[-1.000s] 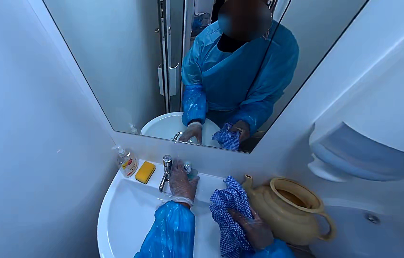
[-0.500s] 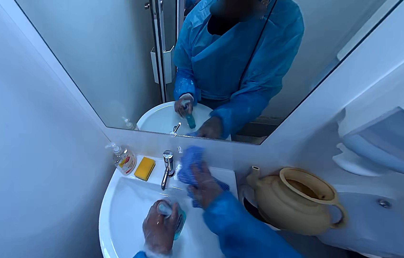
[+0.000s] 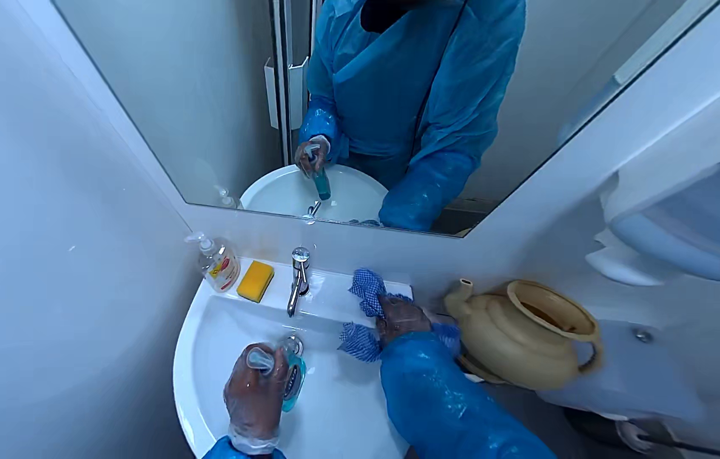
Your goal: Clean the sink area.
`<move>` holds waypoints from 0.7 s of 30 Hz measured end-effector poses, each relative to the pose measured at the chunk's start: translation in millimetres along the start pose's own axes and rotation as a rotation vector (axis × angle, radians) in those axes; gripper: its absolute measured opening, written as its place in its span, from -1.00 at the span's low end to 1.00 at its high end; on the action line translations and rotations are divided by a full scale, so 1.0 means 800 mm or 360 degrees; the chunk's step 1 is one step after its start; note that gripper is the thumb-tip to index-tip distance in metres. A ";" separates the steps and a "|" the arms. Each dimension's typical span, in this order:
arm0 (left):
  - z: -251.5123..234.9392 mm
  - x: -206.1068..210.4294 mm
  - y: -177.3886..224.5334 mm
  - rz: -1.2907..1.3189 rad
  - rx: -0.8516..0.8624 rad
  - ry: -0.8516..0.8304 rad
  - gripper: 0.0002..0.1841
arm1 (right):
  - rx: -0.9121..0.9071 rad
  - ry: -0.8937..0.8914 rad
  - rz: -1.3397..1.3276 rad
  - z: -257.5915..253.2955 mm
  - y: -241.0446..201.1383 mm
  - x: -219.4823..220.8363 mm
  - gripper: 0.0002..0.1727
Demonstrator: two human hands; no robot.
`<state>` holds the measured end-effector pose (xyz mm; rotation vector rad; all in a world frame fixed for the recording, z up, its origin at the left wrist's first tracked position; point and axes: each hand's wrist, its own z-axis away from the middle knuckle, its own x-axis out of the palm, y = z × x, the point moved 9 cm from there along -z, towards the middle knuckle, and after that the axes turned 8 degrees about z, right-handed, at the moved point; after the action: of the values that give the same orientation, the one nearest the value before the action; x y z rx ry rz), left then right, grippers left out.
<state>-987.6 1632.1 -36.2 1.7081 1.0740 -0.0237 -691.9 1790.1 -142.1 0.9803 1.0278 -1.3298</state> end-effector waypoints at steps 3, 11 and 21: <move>-0.002 -0.009 0.008 0.0095 -0.0020 0.0045 -0.70 | 0.0044 -0.0102 -0.0016 0.041 -0.007 0.014 -0.33; -0.009 -0.063 -0.005 0.0110 -0.0016 0.0179 -0.69 | -0.0379 -0.0775 -0.0676 0.197 -0.120 0.069 -0.49; 0.016 -0.116 -0.052 0.0030 -0.0182 0.0309 -0.68 | 0.0136 0.0234 -0.0128 -0.022 -0.114 -0.001 -0.34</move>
<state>-1064.5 1564.5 -27.1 1.6415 1.1787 0.2160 -783.3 1806.0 -144.4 1.1242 1.1391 -1.3933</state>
